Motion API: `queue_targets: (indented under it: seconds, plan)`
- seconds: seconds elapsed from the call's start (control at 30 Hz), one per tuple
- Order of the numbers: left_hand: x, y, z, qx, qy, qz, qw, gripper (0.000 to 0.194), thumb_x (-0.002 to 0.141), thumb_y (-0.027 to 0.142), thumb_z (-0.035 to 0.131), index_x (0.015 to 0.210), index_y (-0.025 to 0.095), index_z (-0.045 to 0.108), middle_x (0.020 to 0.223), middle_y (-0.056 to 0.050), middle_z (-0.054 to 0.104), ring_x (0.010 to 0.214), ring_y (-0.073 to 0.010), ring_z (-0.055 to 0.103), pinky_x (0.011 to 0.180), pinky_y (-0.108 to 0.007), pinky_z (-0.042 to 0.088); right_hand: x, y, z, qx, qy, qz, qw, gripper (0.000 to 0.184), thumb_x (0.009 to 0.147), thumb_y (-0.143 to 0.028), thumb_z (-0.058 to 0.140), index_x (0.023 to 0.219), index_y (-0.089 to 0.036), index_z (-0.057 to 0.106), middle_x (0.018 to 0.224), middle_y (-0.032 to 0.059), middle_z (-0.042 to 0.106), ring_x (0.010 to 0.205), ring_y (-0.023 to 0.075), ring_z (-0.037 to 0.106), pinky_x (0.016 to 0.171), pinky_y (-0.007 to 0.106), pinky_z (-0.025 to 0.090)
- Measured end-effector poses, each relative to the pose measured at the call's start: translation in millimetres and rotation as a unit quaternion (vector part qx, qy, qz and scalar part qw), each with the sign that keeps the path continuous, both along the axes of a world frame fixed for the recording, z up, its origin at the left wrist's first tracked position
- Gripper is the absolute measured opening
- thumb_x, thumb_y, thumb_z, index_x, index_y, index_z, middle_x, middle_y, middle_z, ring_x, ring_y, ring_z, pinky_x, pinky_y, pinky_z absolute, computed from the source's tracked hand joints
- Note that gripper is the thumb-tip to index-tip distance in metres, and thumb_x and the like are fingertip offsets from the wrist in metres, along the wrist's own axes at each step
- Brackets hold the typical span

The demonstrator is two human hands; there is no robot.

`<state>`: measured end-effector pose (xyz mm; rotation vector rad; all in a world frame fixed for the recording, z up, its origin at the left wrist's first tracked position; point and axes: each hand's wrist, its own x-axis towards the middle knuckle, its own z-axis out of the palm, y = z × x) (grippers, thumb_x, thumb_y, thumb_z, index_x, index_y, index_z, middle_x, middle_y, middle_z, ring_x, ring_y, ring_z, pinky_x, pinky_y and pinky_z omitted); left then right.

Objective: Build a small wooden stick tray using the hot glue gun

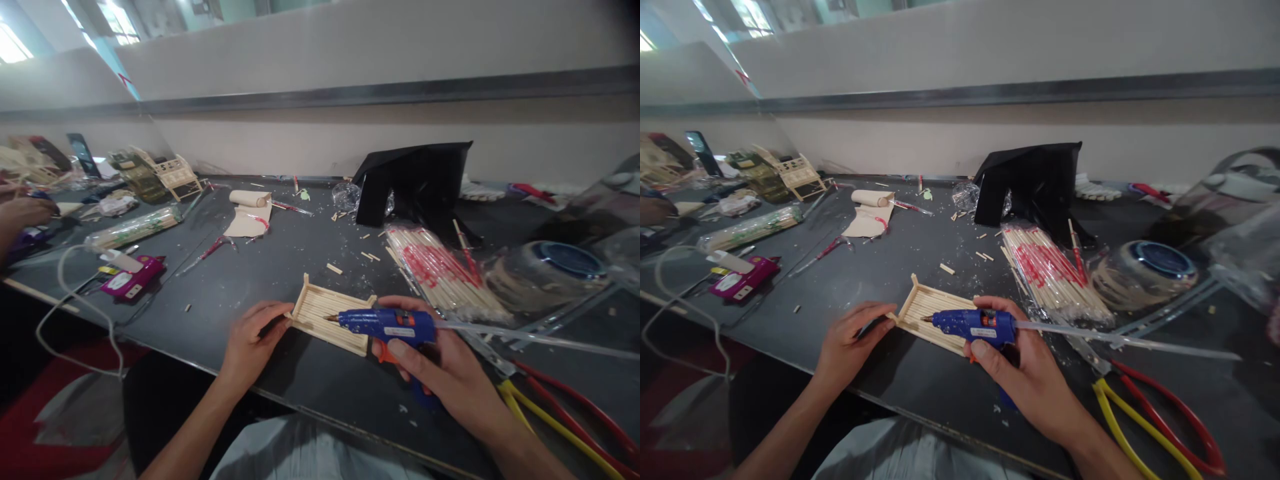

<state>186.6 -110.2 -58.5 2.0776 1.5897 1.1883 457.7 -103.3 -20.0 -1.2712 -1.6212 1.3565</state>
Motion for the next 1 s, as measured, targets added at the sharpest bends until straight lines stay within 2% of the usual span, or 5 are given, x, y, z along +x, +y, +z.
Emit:
queue_targets:
  seconds: [0.63,0.73,0.87,0.93,1.0]
  plan:
    - [1.8,-1.4,0.0,-0.022,-0.007,-0.016,1.000,0.023,0.084,0.014,0.057,0.102,0.024,0.065,0.096,-0.003,0.069,0.084,-0.0140,0.065,0.072,-0.025,0.053,-0.4,-1.1,1.8,-0.018,0.005,-0.005,1.000,0.049,0.085,-0.045,0.057,0.126,-0.024,0.040,0.084,0.0025,0.068,0.060,0.0145,0.059,0.048,0.023,0.043]
    - [0.0,-4.2,-1.8,-0.051,-0.005,-0.003,0.999,0.036,0.081,0.014,0.059,0.115,0.026,0.059,0.095,-0.002,0.068,0.084,-0.0144,0.065,0.076,-0.028,0.052,-3.8,-2.6,4.3,-0.028,0.005,-0.031,0.999,0.049,0.083,-0.047,0.058,0.124,-0.024,0.042,0.080,0.0015,0.067,0.055,0.0133,0.056,0.047,0.023,0.044]
    - [-8.3,-12.1,-0.3,-0.100,-0.021,0.027,0.994,0.068,0.076,0.015,0.064,0.137,0.029,0.037,0.099,0.000,0.067,0.093,-0.0157,0.063,0.089,-0.035,0.048,-9.7,-4.0,3.4,-0.048,0.016,-0.054,0.997,0.052,0.080,-0.050,0.059,0.122,-0.024,0.044,0.080,0.0022,0.067,0.051,0.0128,0.053,0.042,0.022,0.040]
    - [-13.9,-16.5,1.0,-0.108,-0.024,0.031,0.993,0.070,0.076,0.015,0.064,0.137,0.030,0.035,0.102,-0.001,0.067,0.098,-0.0173,0.062,0.092,-0.038,0.046,-12.7,-4.6,2.0,-0.056,0.027,-0.053,0.997,0.054,0.080,-0.050,0.060,0.123,-0.023,0.043,0.079,0.0030,0.067,0.052,0.0136,0.053,0.043,0.023,0.041]
    - [-18.8,-19.9,0.8,-0.109,-0.019,0.028,0.993,0.063,0.077,0.015,0.063,0.134,0.030,0.040,0.103,-0.001,0.067,0.098,-0.0187,0.061,0.090,-0.040,0.046,-15.5,-5.7,1.6,-0.062,0.035,-0.055,0.996,0.055,0.079,-0.050,0.061,0.124,-0.023,0.043,0.079,0.0034,0.067,0.052,0.0139,0.053,0.044,0.024,0.042]
